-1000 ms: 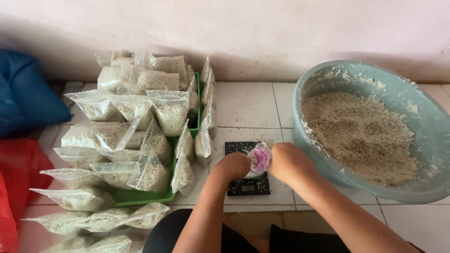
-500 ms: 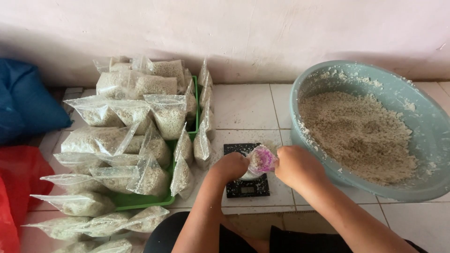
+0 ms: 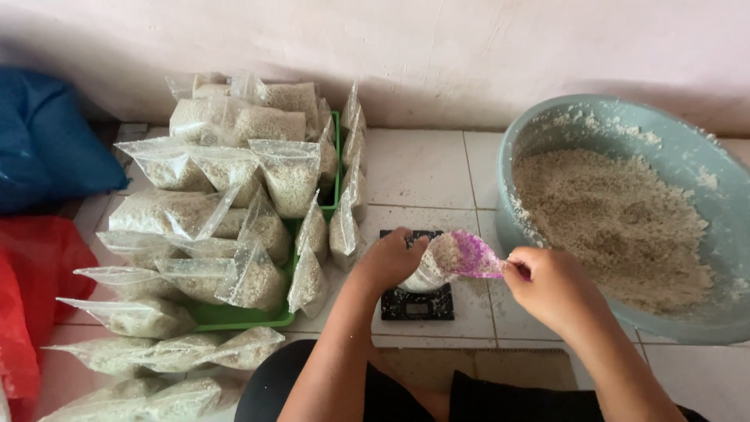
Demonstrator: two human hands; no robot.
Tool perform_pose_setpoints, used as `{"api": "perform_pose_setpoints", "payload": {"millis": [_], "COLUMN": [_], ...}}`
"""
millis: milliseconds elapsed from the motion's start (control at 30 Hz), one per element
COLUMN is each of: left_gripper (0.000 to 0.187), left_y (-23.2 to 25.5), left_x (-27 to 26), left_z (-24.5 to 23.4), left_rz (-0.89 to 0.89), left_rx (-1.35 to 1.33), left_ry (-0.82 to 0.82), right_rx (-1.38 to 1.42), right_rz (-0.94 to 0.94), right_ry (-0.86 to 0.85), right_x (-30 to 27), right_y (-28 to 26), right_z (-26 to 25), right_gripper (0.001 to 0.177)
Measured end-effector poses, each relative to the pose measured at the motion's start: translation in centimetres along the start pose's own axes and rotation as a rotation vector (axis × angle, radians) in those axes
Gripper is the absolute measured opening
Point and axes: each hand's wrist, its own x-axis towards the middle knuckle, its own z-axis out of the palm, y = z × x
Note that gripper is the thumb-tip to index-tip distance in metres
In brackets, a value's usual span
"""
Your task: Scooping granular food material from a large basin into small plastic bags and weighing them on a digital scale.
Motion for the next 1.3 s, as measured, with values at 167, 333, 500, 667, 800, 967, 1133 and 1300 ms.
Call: {"api": "perform_pose_setpoints", "payload": {"millis": [167,333,500,667,800,967,1133,1300], "left_gripper": [0.065,0.052,0.045,0.046,0.046,0.045,0.044,0.044], "left_y": [3.4,4.9,4.9,4.8,4.7,4.8,5.0,4.9], "left_x": [-2.8,-3.9,-4.0,-3.9,-3.9,-4.0,-4.2,-4.1], "left_z": [-1.4,-1.4,-1.2,-1.3,-1.2,-1.3,-1.4,-1.4], "left_rz": [0.09,0.239,0.333,0.328,0.337,0.348,0.355,0.366], "left_rx": [0.052,0.02,0.001,0.034,0.034,0.029,0.02,0.023], "left_ry": [0.097,0.183,0.244,0.252,0.262,0.263,0.26,0.264], "right_rx": [0.195,0.223,0.258,0.238,0.25,0.256,0.258,0.264], "right_rz": [-0.076,-0.106,-0.093,-0.112,-0.114,-0.109,-0.102,-0.115], "right_ry": [0.129,0.143,0.126,0.12,0.109,0.093,0.09,0.085], "right_x": [-0.1,-0.4,-0.4,-0.1,-0.2,-0.1,0.0,0.0], "right_y": [1.9,2.6,2.5,2.8,2.6,2.5,2.5,2.4], "right_z": [1.3,0.9,0.6,0.9,0.9,1.0,0.9,0.9], "right_gripper": [0.017,0.015,0.017,0.019,0.019,0.019,0.018,0.017]}}
